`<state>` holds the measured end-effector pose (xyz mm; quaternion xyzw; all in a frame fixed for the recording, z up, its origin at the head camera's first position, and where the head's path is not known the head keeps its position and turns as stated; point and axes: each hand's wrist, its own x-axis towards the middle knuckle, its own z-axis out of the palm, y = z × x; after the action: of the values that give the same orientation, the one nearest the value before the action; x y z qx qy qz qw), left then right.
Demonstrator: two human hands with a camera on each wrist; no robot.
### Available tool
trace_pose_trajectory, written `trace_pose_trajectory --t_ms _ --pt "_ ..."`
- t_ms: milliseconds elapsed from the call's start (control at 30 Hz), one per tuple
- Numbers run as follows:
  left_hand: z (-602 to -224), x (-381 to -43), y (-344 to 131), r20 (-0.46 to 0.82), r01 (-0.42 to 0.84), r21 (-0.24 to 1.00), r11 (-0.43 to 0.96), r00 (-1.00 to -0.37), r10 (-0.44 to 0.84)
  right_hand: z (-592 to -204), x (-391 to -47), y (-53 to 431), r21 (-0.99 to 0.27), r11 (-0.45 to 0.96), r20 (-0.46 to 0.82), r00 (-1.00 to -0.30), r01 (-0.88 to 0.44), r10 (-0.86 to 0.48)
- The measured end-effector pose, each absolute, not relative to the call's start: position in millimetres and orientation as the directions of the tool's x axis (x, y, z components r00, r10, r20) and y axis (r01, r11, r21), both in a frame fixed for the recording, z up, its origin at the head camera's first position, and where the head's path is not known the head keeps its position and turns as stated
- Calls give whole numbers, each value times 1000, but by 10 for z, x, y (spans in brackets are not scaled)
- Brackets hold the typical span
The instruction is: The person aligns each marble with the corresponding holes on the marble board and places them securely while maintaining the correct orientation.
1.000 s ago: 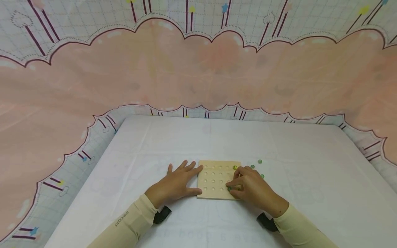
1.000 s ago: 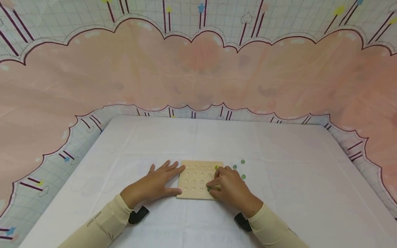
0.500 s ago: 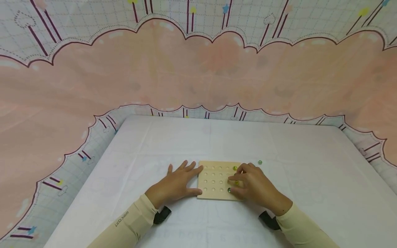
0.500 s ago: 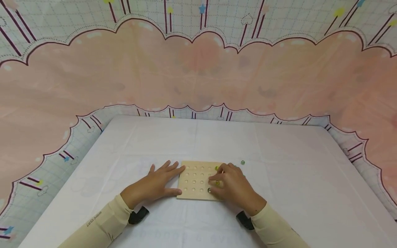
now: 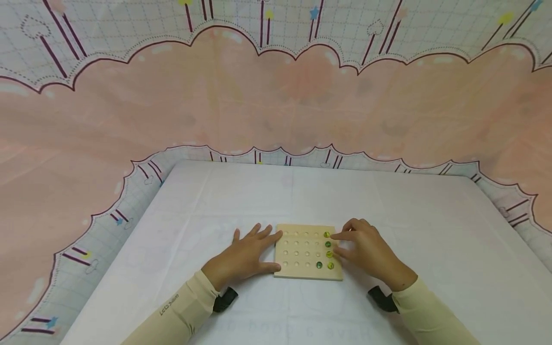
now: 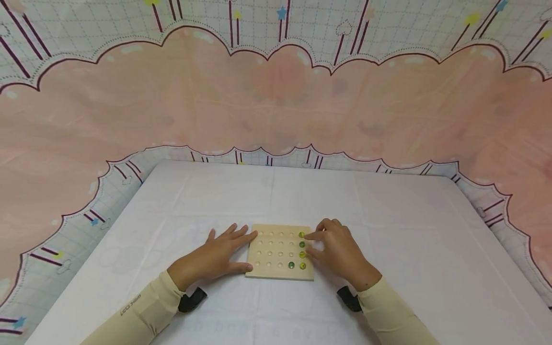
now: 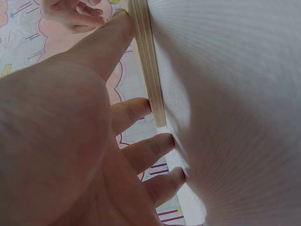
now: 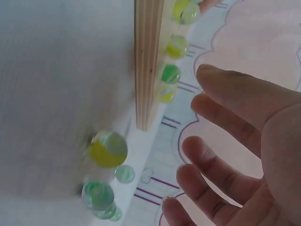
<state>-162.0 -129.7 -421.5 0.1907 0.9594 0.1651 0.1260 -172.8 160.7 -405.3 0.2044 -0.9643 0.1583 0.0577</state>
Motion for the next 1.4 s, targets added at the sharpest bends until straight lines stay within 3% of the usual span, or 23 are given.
trace_pose_trajectory --t_ms 933,1400 --pt "-4235 -1622 -1292 -176 330 379 865 -892 417 -4189 -1909 1898 -288 925 94 -968 -249 -231" --pt "-4234 -1633 -1301 -170 336 376 864 -891 420 -4165 -1957 1974 -308 922 103 -971 -236 -214"
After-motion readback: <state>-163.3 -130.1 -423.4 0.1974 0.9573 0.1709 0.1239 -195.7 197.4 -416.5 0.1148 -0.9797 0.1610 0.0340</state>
